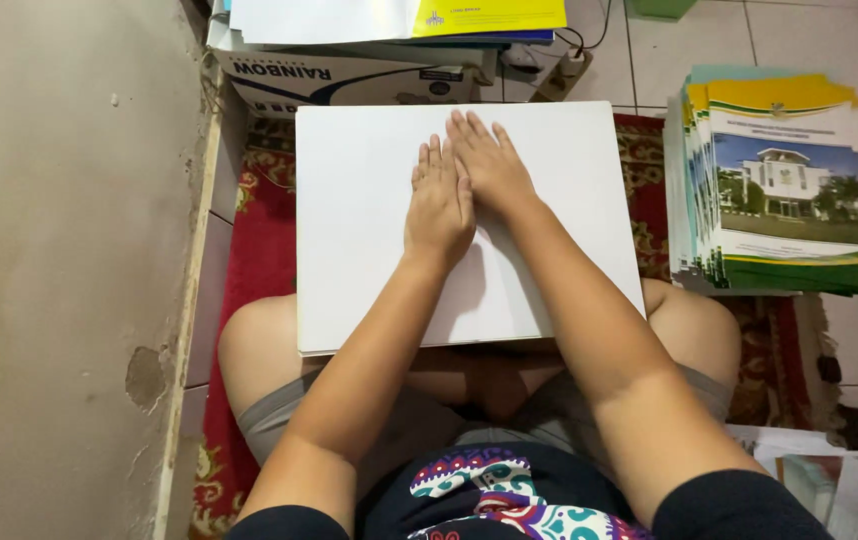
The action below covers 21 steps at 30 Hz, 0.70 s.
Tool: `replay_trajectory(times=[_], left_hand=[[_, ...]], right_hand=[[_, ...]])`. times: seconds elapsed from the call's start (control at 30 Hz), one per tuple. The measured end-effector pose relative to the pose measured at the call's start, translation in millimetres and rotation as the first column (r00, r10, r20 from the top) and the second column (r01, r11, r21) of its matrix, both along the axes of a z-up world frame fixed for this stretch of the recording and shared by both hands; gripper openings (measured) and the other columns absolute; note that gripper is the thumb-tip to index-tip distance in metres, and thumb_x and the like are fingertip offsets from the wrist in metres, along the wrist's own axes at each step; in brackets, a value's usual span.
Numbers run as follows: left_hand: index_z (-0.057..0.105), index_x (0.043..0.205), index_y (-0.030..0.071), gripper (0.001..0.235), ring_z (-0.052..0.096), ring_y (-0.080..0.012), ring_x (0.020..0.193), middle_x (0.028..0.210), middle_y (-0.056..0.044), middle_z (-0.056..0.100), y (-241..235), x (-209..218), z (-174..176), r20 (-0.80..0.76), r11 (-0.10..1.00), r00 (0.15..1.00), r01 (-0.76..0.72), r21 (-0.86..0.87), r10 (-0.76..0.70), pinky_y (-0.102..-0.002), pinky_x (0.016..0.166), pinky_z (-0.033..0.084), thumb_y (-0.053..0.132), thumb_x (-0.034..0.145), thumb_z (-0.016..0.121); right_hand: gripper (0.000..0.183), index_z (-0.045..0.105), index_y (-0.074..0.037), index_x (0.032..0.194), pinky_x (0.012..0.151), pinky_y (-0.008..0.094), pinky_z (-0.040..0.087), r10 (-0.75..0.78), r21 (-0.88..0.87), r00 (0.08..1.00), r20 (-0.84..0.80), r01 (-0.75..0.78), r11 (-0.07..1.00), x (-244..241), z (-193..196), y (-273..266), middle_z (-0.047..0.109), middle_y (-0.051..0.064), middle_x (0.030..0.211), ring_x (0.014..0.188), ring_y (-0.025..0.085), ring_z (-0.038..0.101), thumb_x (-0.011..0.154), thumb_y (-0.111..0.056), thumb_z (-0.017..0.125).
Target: Flipping through a stack of printed folders and smoothing them down on a flat surface
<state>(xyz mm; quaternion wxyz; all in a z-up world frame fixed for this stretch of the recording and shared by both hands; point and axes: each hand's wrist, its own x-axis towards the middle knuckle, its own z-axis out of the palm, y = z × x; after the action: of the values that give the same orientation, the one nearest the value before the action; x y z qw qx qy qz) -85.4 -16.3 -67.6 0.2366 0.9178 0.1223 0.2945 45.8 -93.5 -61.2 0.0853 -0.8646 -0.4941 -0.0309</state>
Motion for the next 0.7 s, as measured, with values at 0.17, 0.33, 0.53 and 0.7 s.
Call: replay_trajectory(times=[0.17, 0.33, 0.53, 0.7], left_hand=[[0.030, 0.158, -0.004, 0.064, 0.028, -0.0438, 0.154, 0.164, -0.027, 0.032, -3.2, -2.1, 11.8, -0.105, 0.999, 0.994, -0.031, 0.010, 0.032, -0.053, 0.125, 0.026, 0.018, 0.099, 0.038], [0.023, 0.160, -0.003, 0.082, 0.023, -0.0433, 0.157, 0.167, -0.026, 0.026, -0.8, -2.4, 5.9, -0.189, 0.990, 0.978, -0.059, 0.124, 0.082, -0.054, 0.128, 0.025, 0.004, 0.082, 0.046], [0.032, 0.159, -0.003, 0.076, 0.032, -0.0458, 0.153, 0.161, -0.030, 0.035, -0.8, -0.9, 2.8, -0.132, 0.985, 0.985, -0.094, 0.147, 0.114, -0.054, 0.124, 0.028, 0.007, 0.086, 0.051], [0.038, 0.154, -0.006, 0.071, 0.037, -0.0469, 0.149, 0.156, -0.032, 0.042, 1.6, 3.9, -4.6, -0.109, 0.983, 0.986, -0.109, 0.150, 0.126, -0.056, 0.123, 0.029, 0.009, 0.086, 0.051]], right_hand=[[0.067, 0.013, -0.009, 0.165, 0.128, 0.047, 0.006, -0.246, -0.066, 0.947, -0.208, 0.238, 0.969, -7.0, 71.5, 12.4, 0.010, 0.010, 0.173, 0.159, 0.024, 0.008, 0.109, -0.043, 0.026], [0.068, 0.000, -0.005, 0.163, 0.128, 0.042, -0.002, -0.549, -0.132, 0.789, -0.276, 0.534, 0.835, -10.1, 91.4, -23.1, -0.001, 0.012, 0.173, 0.159, 0.024, -0.003, 0.111, -0.041, 0.025], [0.077, 0.026, 0.006, 0.161, 0.127, 0.052, 0.008, -0.631, 0.013, 0.770, -0.096, 0.635, 0.772, -32.9, 50.1, -112.4, 0.025, 0.025, 0.169, 0.158, 0.034, 0.016, 0.107, -0.047, 0.041], [0.073, 0.030, 0.009, 0.159, 0.127, 0.049, 0.014, -0.644, 0.015, 0.759, -0.097, 0.648, 0.761, -87.3, 51.3, -157.9, 0.026, 0.028, 0.167, 0.157, 0.036, 0.021, 0.107, -0.042, 0.039]])
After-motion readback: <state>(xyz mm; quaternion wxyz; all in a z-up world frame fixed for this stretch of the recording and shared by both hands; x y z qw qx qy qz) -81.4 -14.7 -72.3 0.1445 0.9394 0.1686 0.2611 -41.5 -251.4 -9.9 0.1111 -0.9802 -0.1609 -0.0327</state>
